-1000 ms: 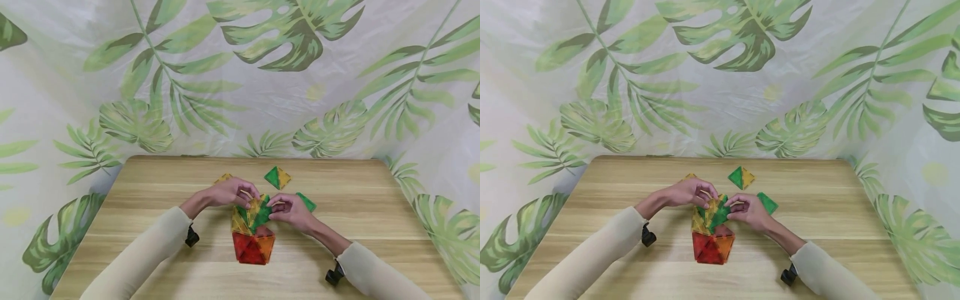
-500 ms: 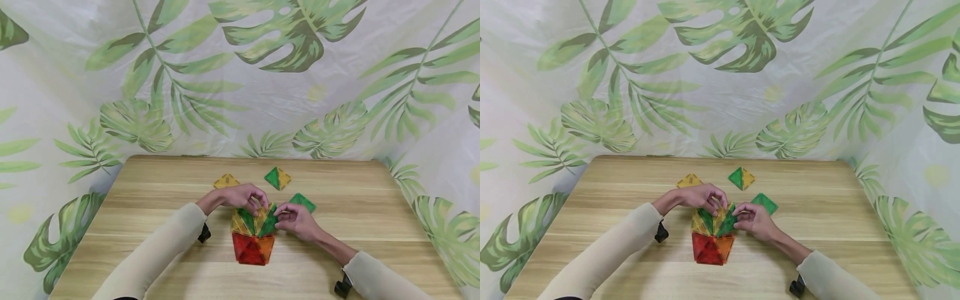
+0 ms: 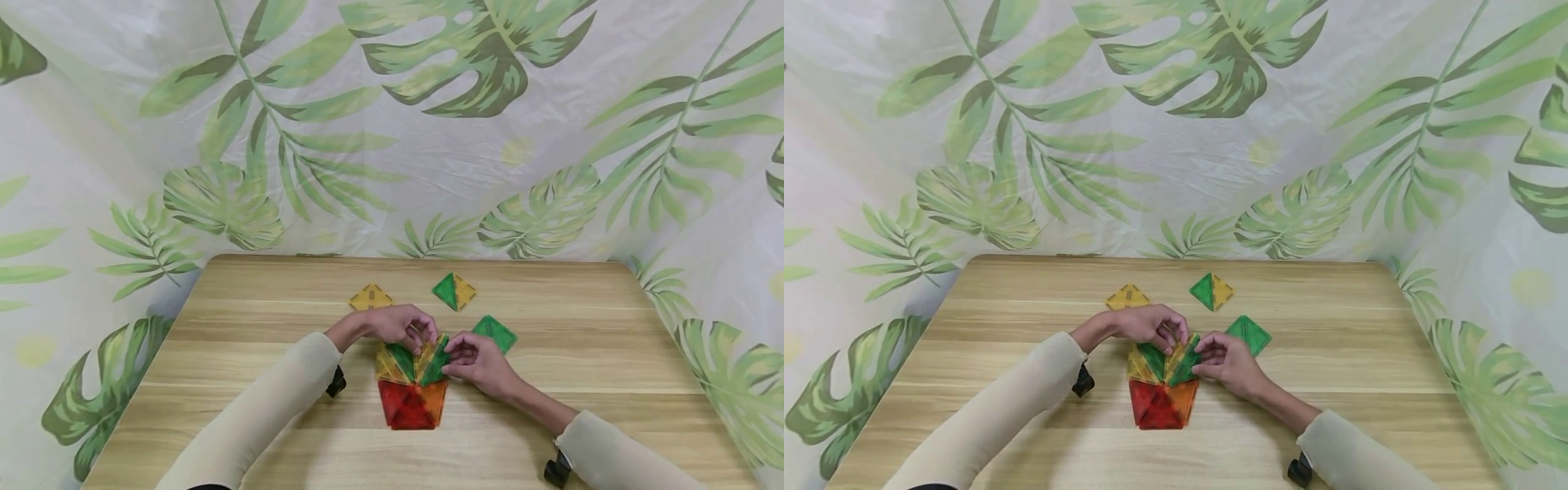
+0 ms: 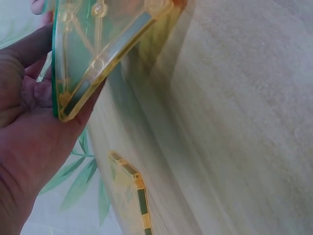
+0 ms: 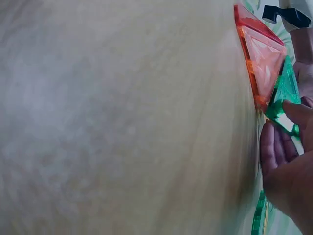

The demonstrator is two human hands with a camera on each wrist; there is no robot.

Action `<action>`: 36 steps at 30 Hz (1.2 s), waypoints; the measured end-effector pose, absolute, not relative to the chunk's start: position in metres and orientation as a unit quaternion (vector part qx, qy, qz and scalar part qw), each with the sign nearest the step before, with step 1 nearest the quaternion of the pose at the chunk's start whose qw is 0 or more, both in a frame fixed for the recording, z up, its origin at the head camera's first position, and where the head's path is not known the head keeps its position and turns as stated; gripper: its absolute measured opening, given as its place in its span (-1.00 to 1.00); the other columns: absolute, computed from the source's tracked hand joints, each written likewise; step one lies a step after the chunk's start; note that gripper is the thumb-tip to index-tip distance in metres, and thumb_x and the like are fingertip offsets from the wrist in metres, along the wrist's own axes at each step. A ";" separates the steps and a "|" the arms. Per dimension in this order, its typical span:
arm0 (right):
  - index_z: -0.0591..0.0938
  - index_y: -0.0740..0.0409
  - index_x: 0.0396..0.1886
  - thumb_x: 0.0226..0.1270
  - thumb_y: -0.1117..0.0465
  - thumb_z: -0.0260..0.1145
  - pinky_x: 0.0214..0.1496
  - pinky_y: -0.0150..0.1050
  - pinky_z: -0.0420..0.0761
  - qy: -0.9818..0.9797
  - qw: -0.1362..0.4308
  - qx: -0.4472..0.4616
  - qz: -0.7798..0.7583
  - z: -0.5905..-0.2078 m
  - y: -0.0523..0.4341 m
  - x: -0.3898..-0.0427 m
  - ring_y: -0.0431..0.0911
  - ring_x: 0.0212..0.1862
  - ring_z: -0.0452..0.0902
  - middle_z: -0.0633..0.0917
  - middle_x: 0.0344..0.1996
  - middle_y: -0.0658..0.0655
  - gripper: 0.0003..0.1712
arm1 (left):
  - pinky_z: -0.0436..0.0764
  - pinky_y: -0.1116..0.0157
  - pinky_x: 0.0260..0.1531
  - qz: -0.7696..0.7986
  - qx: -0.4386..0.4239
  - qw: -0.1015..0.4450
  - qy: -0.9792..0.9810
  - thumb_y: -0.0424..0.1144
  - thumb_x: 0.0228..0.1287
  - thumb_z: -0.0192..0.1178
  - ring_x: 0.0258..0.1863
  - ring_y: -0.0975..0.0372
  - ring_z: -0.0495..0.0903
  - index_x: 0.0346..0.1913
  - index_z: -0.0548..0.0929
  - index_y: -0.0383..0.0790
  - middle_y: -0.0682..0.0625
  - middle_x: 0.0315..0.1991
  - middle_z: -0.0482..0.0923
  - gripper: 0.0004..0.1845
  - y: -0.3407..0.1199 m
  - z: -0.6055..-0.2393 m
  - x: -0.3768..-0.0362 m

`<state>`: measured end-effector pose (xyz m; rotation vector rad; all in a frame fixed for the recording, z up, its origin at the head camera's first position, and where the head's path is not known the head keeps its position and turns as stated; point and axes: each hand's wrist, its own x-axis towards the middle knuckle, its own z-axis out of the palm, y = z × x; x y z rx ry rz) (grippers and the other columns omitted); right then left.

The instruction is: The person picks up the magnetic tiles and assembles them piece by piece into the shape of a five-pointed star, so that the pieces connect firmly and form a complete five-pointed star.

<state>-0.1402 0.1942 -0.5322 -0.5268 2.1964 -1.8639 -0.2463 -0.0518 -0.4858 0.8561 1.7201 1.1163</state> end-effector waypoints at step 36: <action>0.59 0.37 0.33 0.02 0.02 0.76 0.05 -0.09 0.75 0.899 -0.003 -0.153 -0.410 -0.511 0.134 -0.092 0.01 0.11 0.60 0.54 0.23 0.19 -0.06 | 0.61 0.11 0.30 0.442 0.351 0.362 0.742 -0.42 0.52 0.24 0.37 0.02 0.53 0.36 0.63 -0.22 -0.06 0.34 0.58 -0.59 -0.082 -0.489 -0.241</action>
